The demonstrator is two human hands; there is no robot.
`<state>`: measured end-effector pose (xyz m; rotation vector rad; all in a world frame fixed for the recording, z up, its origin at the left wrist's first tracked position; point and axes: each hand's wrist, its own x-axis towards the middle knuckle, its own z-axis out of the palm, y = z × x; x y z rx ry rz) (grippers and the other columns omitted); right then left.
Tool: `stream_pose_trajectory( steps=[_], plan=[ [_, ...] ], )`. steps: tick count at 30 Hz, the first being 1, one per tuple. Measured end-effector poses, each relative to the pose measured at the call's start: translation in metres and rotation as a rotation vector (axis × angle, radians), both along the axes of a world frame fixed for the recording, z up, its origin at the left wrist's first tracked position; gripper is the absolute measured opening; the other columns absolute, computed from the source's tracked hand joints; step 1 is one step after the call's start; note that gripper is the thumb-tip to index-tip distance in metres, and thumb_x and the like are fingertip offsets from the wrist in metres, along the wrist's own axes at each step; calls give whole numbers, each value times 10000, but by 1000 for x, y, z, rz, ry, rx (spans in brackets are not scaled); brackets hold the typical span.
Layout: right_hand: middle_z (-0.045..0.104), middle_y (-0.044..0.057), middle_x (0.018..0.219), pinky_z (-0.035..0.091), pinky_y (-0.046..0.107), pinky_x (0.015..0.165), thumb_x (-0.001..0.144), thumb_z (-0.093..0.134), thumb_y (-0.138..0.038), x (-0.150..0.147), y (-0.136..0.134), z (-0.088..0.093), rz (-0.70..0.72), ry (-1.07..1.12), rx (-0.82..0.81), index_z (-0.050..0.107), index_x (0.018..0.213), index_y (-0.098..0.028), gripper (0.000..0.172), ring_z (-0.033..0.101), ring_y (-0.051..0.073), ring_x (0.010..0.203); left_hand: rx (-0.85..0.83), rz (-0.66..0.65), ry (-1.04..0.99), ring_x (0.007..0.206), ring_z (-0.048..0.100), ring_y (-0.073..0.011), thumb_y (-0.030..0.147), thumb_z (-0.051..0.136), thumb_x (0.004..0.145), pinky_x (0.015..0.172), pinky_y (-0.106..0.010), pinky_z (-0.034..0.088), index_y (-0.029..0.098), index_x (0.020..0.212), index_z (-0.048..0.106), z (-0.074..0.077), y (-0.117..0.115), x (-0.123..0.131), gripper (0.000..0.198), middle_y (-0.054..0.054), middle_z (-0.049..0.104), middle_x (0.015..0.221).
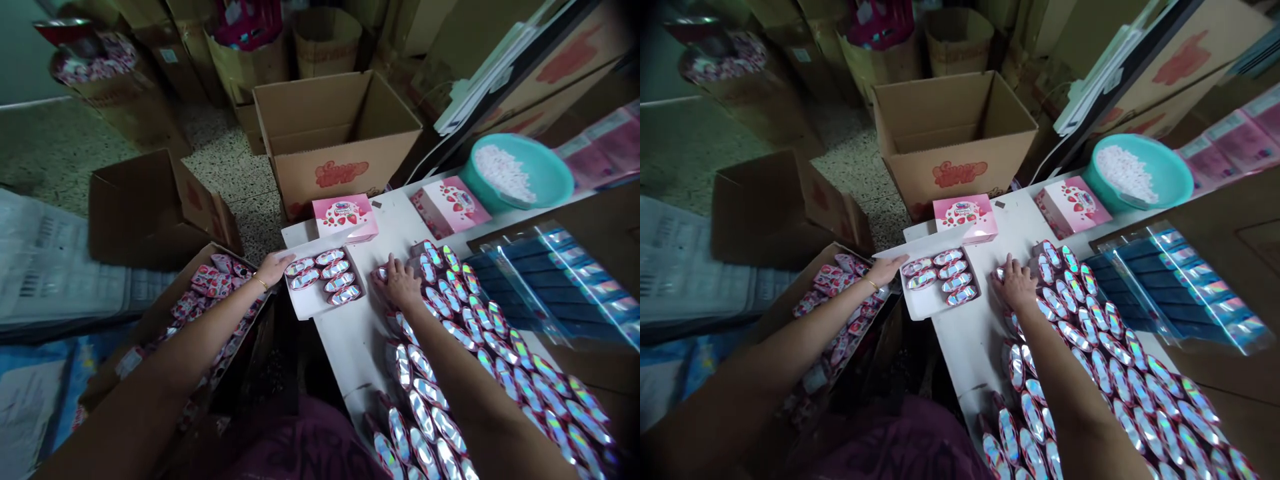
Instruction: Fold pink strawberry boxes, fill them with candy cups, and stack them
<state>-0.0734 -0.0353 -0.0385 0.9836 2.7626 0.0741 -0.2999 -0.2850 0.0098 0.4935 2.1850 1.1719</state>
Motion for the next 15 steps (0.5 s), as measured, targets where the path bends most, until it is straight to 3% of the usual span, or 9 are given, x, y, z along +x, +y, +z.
stream_pose_trajectory(
  steps=[3, 6, 9, 11, 13, 15],
  plan=[
    [415, 176, 1260, 397, 474, 781, 814, 336, -571, 5, 8, 10, 3, 45, -53, 119, 1407, -154, 756, 408, 329, 1054, 22, 4, -23, 950, 609, -224, 396, 564, 714, 918, -297, 433, 113, 886, 682, -2, -1, -1, 351, -57, 704, 894],
    [395, 195, 1264, 372, 476, 841, 793, 424, -534, 8, 5, 40, 77, 241, -61, 109, 1406, -116, 806, 389, 339, 1089, 78, -39, -43, 950, 611, -226, 418, 560, 713, 929, -310, 425, 100, 918, 669, -5, -1, -5, 394, -71, 688, 961],
    [341, 191, 1320, 340, 465, 903, 788, 474, -488, 0, -27, 76, 390, 373, -170, 32, 1417, -128, 848, 354, 327, 1145, 144, -69, -47, 1005, 587, -224, 447, 584, 690, 958, -315, 400, 96, 959, 652, -8, 5, -10, 448, -85, 663, 1036],
    [325, 170, 1346, 337, 449, 916, 795, 478, -456, -13, -59, 90, 649, 329, -296, 33, 1420, -156, 824, 344, 311, 1162, 160, -121, -66, 1028, 573, -221, 461, 607, 665, 974, -327, 386, 111, 958, 653, -10, 13, -13, 459, -75, 668, 1028],
    [343, 159, 1342, 343, 445, 909, 797, 479, -434, -28, -91, 90, 814, 253, -370, 85, 1419, -167, 784, 342, 308, 1160, 154, -182, -99, 1028, 571, -223, 464, 623, 650, 975, -336, 384, 117, 955, 655, -13, 22, -15, 463, -70, 679, 997],
    [366, 160, 1325, 351, 448, 895, 787, 495, -422, -40, -113, 82, 871, 196, -385, 147, 1409, -152, 762, 350, 311, 1142, 147, -226, -125, 1020, 575, -226, 454, 633, 641, 970, -331, 388, 107, 957, 654, -15, 32, -16, 470, -78, 683, 978]
  ],
)
